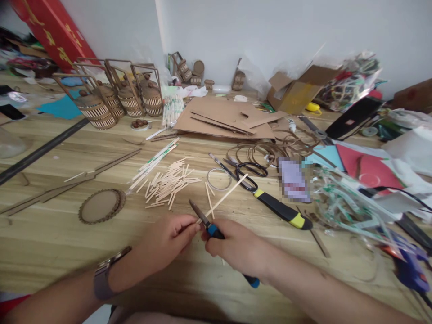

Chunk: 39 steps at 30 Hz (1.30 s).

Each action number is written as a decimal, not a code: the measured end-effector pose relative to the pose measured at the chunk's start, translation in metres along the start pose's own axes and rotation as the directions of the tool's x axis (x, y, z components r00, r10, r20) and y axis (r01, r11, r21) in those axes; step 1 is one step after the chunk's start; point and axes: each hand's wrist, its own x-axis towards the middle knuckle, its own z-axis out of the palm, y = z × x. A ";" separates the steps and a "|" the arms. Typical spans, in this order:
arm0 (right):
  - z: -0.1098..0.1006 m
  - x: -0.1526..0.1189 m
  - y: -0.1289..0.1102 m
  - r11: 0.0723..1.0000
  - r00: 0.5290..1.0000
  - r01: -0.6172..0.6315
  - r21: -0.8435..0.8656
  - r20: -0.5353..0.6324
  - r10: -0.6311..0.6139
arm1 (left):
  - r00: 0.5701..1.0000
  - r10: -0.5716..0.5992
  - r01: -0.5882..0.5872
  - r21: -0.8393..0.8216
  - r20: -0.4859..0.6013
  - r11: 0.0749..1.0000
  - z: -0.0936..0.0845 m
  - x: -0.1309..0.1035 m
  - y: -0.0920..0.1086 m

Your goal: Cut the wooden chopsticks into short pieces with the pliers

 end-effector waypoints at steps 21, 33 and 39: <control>0.004 0.000 -0.001 0.976 0.989 0.121 -0.180 -0.066 -0.135 | 0.996 0.050 -0.041 0.114 -0.077 0.993 0.002 -0.002 0.002; -0.016 -0.006 -0.010 0.923 0.972 0.184 -0.337 -0.080 -0.222 | 0.971 -0.022 0.018 -0.017 -0.237 1.000 -0.012 0.004 -0.005; -0.018 -0.003 -0.006 0.728 0.671 0.305 -0.614 -0.404 -0.621 | 0.975 -0.009 0.045 0.161 -0.220 0.986 -0.014 0.007 -0.004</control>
